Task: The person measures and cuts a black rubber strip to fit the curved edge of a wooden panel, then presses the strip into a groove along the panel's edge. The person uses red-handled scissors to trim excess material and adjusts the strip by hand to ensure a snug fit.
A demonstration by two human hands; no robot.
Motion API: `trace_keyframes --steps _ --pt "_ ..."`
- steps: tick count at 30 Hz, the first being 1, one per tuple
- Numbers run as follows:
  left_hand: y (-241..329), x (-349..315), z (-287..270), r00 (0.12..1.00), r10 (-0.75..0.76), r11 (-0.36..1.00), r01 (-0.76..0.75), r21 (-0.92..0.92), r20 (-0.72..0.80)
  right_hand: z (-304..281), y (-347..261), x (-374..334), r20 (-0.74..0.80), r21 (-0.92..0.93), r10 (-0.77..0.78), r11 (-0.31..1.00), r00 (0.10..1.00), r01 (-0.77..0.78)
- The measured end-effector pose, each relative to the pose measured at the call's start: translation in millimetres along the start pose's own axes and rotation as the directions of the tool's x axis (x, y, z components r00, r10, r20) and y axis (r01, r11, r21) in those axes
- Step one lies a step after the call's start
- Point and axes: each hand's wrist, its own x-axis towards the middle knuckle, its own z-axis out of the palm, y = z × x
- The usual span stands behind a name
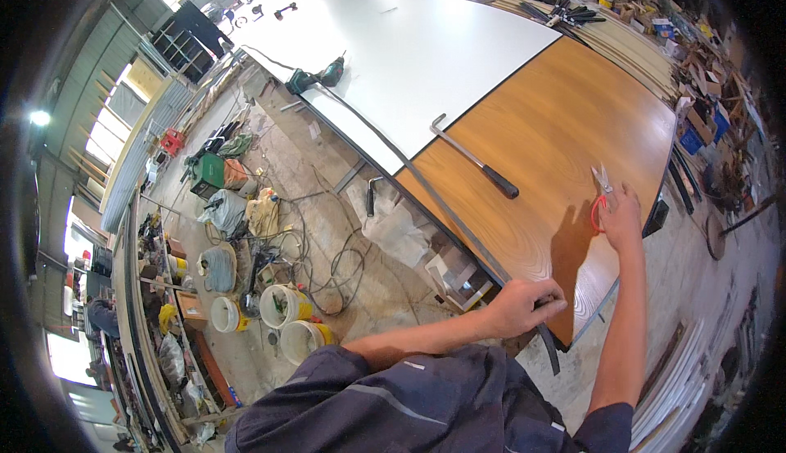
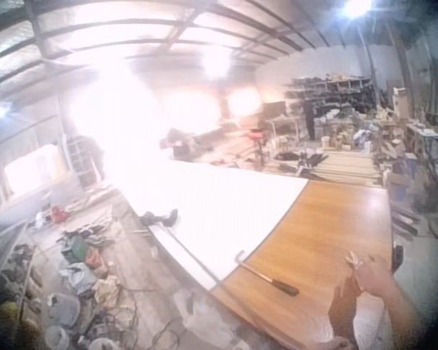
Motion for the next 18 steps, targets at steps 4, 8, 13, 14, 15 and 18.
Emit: trace_keyframes --steps 4,8,13,14,15,18 --pt "4 -3 -7 0.993 0.119 0.989 -0.118 0.089 -0.005 -2 -74 -21 0.493 0.459 0.055 0.831 0.868 -0.314" --pt "10 6 -4 0.937 0.35 0.934 -0.348 0.078 -0.013 -35 -163 -72 0.901 0.417 -0.15 0.037 0.408 -0.908" --pt "20 3 -10 0.891 0.453 0.89 -0.453 -0.04 -0.011 -25 -173 -78 0.825 0.463 -0.258 -0.2 0.503 -0.863" --pt "25 4 -14 0.89 0.452 0.887 -0.455 -0.079 -0.056 -17 -163 -77 0.801 0.487 -0.272 -0.221 0.533 -0.845" --pt "27 0 -23 0.894 0.436 0.889 -0.446 -0.106 -0.107 -12 -163 -75 0.802 0.539 -0.182 -0.189 0.569 -0.821" --pt "11 -8 -69 0.907 0.083 0.992 -0.113 -0.049 -0.413 -30 -168 -60 0.754 0.647 -0.028 -0.139 0.657 -0.749"
